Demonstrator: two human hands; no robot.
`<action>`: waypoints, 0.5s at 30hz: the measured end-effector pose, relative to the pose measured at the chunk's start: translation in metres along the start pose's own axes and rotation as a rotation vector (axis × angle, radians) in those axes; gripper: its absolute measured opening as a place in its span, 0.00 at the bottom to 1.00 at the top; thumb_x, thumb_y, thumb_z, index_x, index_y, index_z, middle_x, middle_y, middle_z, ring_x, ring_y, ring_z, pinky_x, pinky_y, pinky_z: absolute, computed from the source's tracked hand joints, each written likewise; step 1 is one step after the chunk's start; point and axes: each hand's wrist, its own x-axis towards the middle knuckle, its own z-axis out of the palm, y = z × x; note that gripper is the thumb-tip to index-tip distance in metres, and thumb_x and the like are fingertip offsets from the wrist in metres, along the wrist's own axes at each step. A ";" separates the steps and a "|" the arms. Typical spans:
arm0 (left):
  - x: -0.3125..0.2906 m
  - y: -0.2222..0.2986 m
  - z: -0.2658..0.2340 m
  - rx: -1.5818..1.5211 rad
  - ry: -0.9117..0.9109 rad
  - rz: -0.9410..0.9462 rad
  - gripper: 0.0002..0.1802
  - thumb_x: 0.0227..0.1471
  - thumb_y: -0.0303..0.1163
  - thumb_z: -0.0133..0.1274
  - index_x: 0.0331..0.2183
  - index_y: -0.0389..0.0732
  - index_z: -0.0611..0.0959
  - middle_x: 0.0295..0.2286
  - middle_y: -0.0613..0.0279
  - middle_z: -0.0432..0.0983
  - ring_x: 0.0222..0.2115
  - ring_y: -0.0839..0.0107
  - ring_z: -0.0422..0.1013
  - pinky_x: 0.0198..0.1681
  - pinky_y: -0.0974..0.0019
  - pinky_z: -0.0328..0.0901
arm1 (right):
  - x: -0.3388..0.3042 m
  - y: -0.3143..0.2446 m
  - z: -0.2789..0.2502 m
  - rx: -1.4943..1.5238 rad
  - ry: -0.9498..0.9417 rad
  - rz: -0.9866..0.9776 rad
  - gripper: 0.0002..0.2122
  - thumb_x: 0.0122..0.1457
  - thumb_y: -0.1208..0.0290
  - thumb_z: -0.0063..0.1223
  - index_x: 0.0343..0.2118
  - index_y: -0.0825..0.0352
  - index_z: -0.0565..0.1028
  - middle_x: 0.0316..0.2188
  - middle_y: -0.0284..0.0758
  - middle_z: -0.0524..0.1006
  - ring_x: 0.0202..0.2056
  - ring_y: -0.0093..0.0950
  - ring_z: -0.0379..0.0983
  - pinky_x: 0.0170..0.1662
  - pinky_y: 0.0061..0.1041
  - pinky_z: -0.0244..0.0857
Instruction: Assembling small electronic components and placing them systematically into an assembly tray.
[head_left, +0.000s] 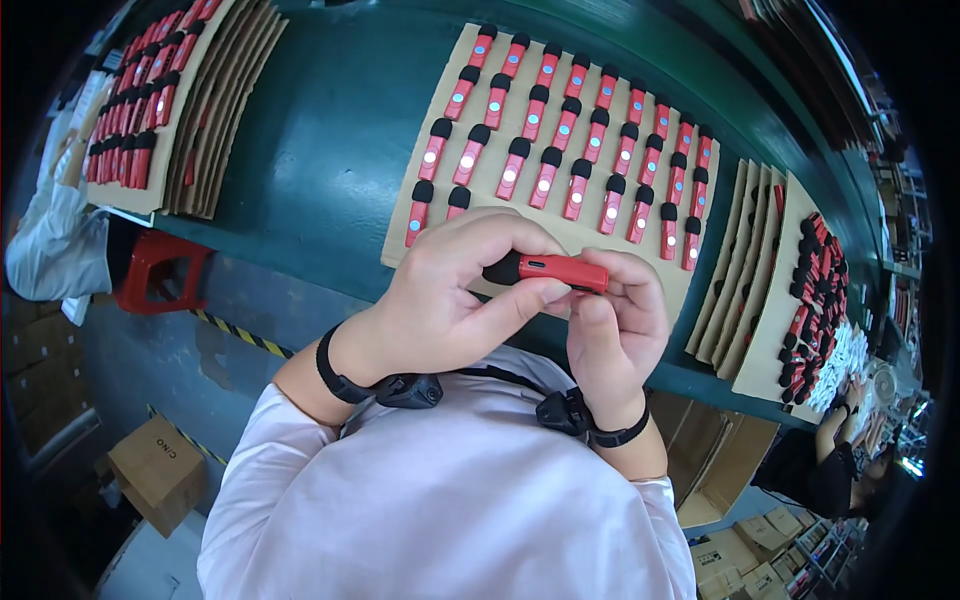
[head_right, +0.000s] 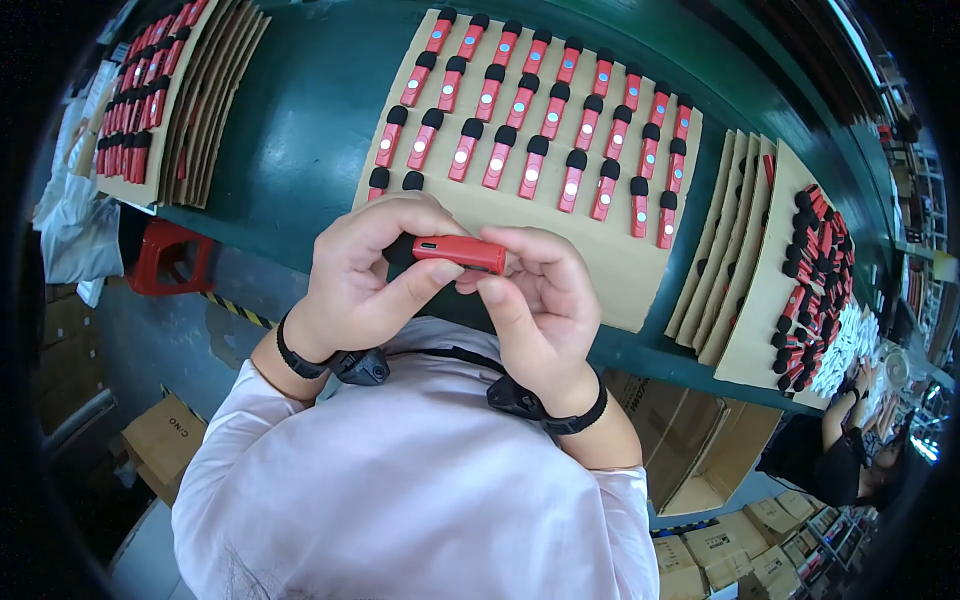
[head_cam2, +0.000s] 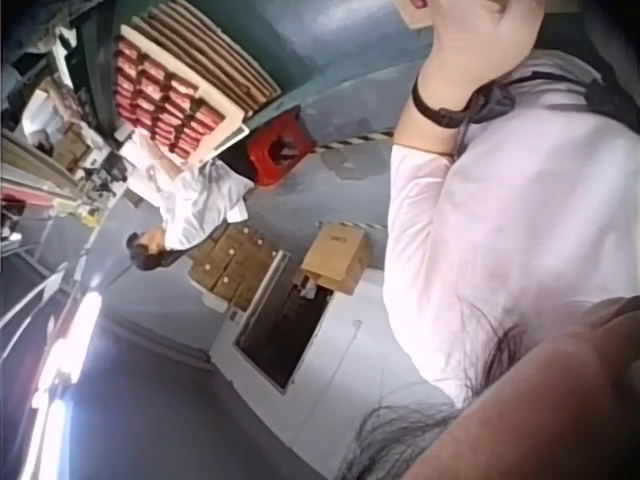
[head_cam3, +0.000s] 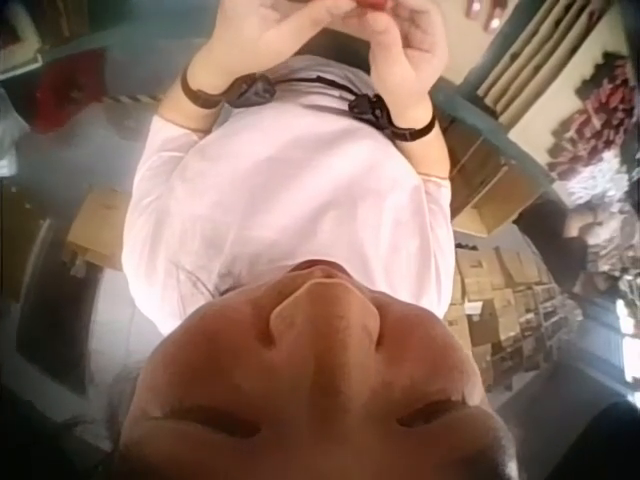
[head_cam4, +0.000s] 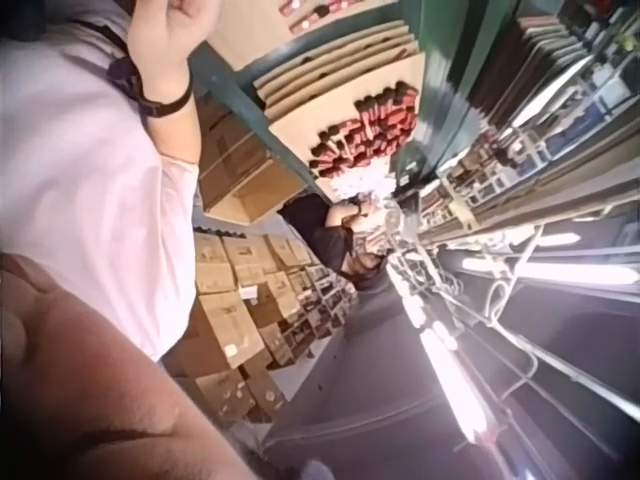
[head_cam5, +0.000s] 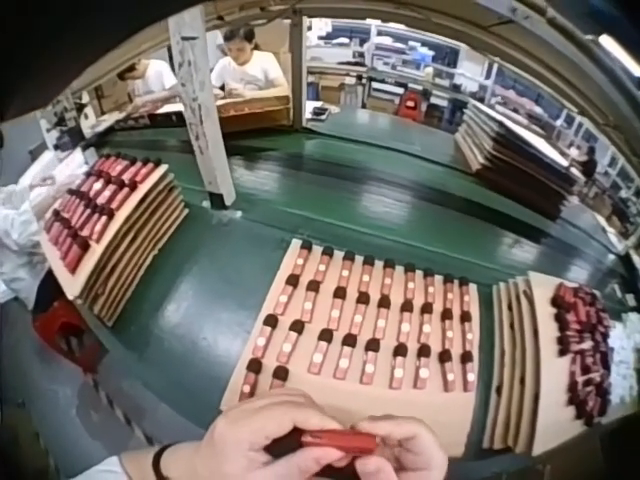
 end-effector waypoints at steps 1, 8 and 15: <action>0.001 -0.003 -0.003 0.040 -0.035 0.043 0.17 0.48 0.31 0.63 0.39 0.32 0.80 0.31 0.56 0.77 0.30 0.64 0.72 0.37 0.66 0.66 | 0.001 0.002 -0.002 0.001 -0.004 0.002 0.13 0.59 0.82 0.53 0.47 0.76 0.69 0.37 0.39 0.75 0.34 0.25 0.71 0.41 0.21 0.67; -0.006 -0.020 -0.040 0.443 -0.081 0.047 0.27 0.41 0.34 0.67 0.44 0.36 0.79 0.40 0.54 0.77 0.38 0.59 0.73 0.45 0.61 0.66 | 0.013 0.014 -0.015 -0.808 -0.211 -0.212 0.12 0.56 0.79 0.57 0.43 0.73 0.73 0.45 0.41 0.74 0.42 0.34 0.75 0.45 0.30 0.70; -0.018 -0.046 -0.056 0.734 -0.183 0.068 0.32 0.35 0.31 0.68 0.46 0.41 0.77 0.49 0.55 0.70 0.53 0.54 0.66 0.58 0.50 0.59 | 0.014 0.043 -0.010 -1.281 -0.402 -0.299 0.13 0.49 0.80 0.60 0.40 0.68 0.76 0.41 0.40 0.74 0.42 0.40 0.72 0.44 0.34 0.69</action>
